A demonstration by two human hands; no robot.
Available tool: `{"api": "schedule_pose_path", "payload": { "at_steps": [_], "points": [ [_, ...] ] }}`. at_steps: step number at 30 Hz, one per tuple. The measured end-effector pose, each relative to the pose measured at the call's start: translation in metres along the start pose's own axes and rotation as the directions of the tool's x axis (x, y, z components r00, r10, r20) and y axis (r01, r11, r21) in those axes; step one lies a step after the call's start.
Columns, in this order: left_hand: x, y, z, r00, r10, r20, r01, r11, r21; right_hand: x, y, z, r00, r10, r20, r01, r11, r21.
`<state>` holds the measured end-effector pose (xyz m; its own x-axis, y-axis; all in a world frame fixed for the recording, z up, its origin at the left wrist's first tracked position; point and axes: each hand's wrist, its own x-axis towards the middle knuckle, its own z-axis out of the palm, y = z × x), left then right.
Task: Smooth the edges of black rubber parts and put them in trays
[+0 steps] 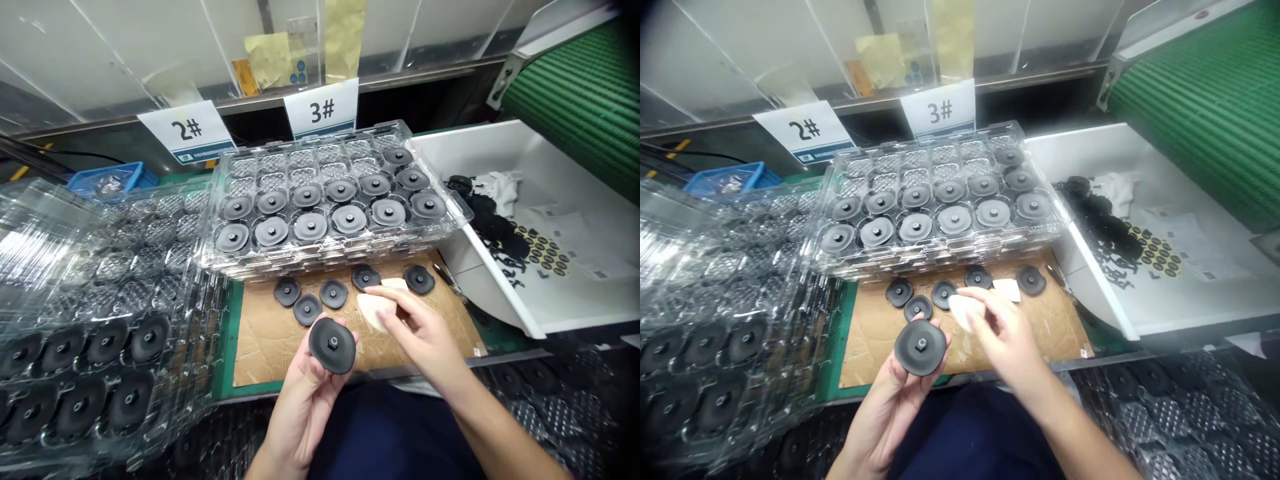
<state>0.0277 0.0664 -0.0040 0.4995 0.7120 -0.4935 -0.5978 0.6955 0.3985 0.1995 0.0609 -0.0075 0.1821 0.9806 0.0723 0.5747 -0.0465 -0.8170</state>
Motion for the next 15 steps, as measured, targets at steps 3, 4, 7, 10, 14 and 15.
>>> {"api": "schedule_pose_path", "payload": {
  "at_steps": [3,4,7,10,14,15],
  "points": [
    [0.001,-0.005,0.005,0.999,-0.009,-0.044,0.013,0.997,0.082,-0.005,-0.051,-0.013,0.972,-0.202,0.117,0.182,0.970,0.164],
    [0.001,-0.006,0.007,0.998,-0.018,-0.067,0.025,0.994,0.105,-0.005,-0.061,-0.016,0.950,-0.240,0.200,0.202,0.960,0.196],
    [-0.001,-0.005,0.010,0.994,0.000,-0.114,0.016,0.989,0.146,-0.001,-0.073,-0.020,0.868,-0.260,0.422,0.185,0.960,0.212],
    [-0.001,-0.002,0.016,0.996,-0.004,-0.085,0.019,0.985,0.171,0.002,-0.070,-0.015,0.929,-0.287,0.234,0.254,0.953,0.164],
    [-0.002,0.004,0.022,0.993,0.001,-0.122,0.020,0.985,0.171,-0.006,-0.068,-0.014,0.929,-0.351,0.115,0.320,0.921,0.222],
    [-0.002,0.006,0.022,0.991,0.009,-0.133,0.014,0.985,0.170,-0.007,-0.068,-0.016,0.917,-0.347,0.199,0.293,0.921,0.257]
  ]
}}
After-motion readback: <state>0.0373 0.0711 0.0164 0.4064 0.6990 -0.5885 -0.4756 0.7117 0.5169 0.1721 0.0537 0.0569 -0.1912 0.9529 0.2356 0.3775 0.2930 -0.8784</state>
